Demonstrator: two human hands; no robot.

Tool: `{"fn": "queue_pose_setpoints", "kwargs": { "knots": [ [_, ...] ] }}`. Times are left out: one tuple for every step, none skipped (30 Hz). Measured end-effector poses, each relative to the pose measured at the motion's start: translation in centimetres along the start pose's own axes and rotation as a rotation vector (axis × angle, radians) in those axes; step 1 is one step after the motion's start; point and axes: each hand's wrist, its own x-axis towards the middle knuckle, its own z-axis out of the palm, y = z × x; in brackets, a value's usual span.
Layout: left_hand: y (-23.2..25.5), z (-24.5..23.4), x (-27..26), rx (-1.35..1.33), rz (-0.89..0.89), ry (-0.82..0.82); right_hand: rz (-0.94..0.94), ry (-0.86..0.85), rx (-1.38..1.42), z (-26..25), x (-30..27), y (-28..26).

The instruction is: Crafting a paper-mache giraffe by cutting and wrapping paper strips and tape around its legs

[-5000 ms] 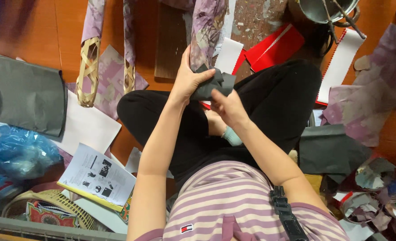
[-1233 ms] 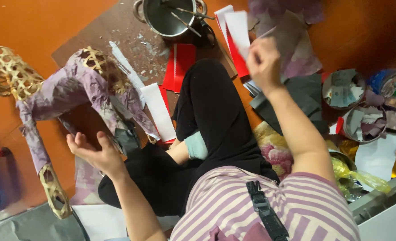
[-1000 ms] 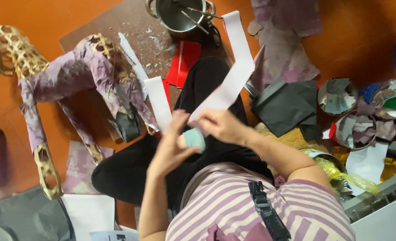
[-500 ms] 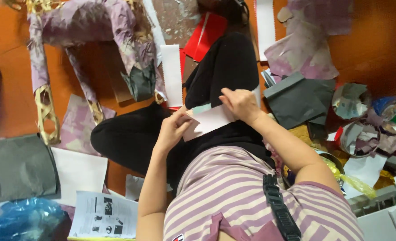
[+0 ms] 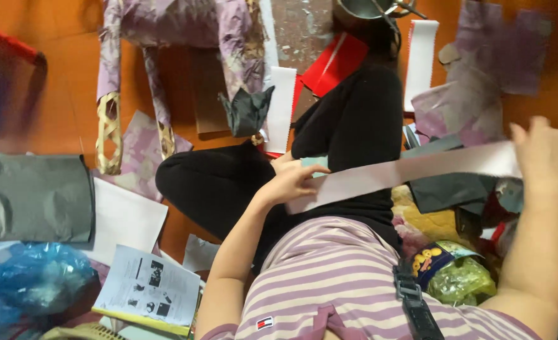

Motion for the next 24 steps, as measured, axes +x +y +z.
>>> {"fn": "queue_pose_setpoints", "kwargs": {
  "knots": [
    [-1.3, 0.6, 0.2, -0.003, -0.010, 0.010, -0.014, 0.005, 0.000, -0.5, 0.2, -1.4],
    [-2.5, 1.3, 0.6, 0.004, -0.040, 0.025, -0.035, -0.121, -0.014, -1.2, 0.6, -2.6],
    [-3.7, 2.0, 1.1, 0.011, -0.071, 0.039, -0.053, -0.246, -0.032, -1.8, 1.1, -3.8],
    [-3.4, 1.8, 1.4, 0.009, -0.079, 0.052, -0.066, -0.238, -0.033, -7.7, 0.7, -9.1],
    [-3.0, 1.7, 1.7, -0.003, -0.056, 0.030, -0.258, -0.176, 0.515, -14.4, -0.9, -14.0],
    [-2.7, 1.6, 1.7, -0.015, -0.034, 0.004, -0.439, -0.102, 1.071, -21.8, -4.1, -17.9],
    [-3.7, 2.5, 1.6, -0.016, -0.043, 0.012, -0.452, -0.104, 1.072, -20.8, -5.5, -21.9],
    [-4.9, 3.1, 1.7, -0.035, -0.083, 0.034, -0.681, -0.085, 1.214, -19.8, -6.6, -26.0],
    [-6.0, 3.6, 1.8, -0.054, -0.122, 0.056, -0.914, -0.064, 1.348, -18.9, -7.8, -30.1],
    [-4.8, 1.9, 1.0, -0.051, -0.123, 0.064, -0.921, -0.059, 1.347, -17.6, -8.1, -32.2],
    [-3.6, 0.1, 0.2, -0.035, -0.151, 0.110, -0.882, -0.126, 1.336, -16.3, -8.3, -34.4],
    [-2.3, -1.4, -0.6, -0.027, -0.181, 0.156, -0.841, -0.199, 1.320, -15.0, -8.7, -36.3],
    [-3.4, -1.9, -1.5, -0.031, -0.183, 0.162, -0.848, -0.201, 1.316, -15.5, -8.0, -36.2],
    [-4.5, -2.1, -2.6, -0.264, -0.287, 0.205, -0.884, -0.196, 1.282, -15.9, -7.7, -36.0],
    [-5.6, -2.3, -3.7, -0.499, -0.390, 0.247, -0.919, -0.191, 1.249, -16.4, -7.4, -35.9],
    [-6.3, -3.3, -4.6, -0.504, -0.393, 0.249, -0.923, -0.196, 1.247, -16.6, -6.8, -35.6],
    [-7.0, -4.3, -5.4, -0.867, -0.386, 0.346, -0.953, -0.004, 1.199, -16.9, -6.0, -35.4],
    [-7.6, -5.4, -6.0, -1.231, -0.364, 0.441, -0.980, 0.192, 1.142, -17.2, -5.1, -35.1],
    [-8.6, -5.9, -5.7, -1.236, -0.361, 0.445, -0.985, 0.191, 1.136, -21.6, -3.9, -33.4],
    [-9.5, -6.5, -5.4, -1.321, -0.258, 0.404, -0.855, 0.104, 1.354, -26.0, -2.8, -31.7],
    [-10.5, -7.2, -5.1, -1.403, -0.152, 0.360, -0.711, 0.013, 1.563, -30.4, -1.6, -30.1],
    [-10.6, -7.4, -4.7, -1.408, -0.153, 0.357, -0.708, 0.009, 1.558, -27.6, 1.4, -29.6],
    [-10.6, -7.6, -4.2, -1.480, -0.144, 0.395, -0.582, 0.019, 1.534, -24.7, 4.5, -29.0],
    [-10.8, -8.2, -3.4, -1.547, -0.129, 0.427, -0.453, 0.039, 1.506, -21.9, 7.8, -28.2]
  ]
}}
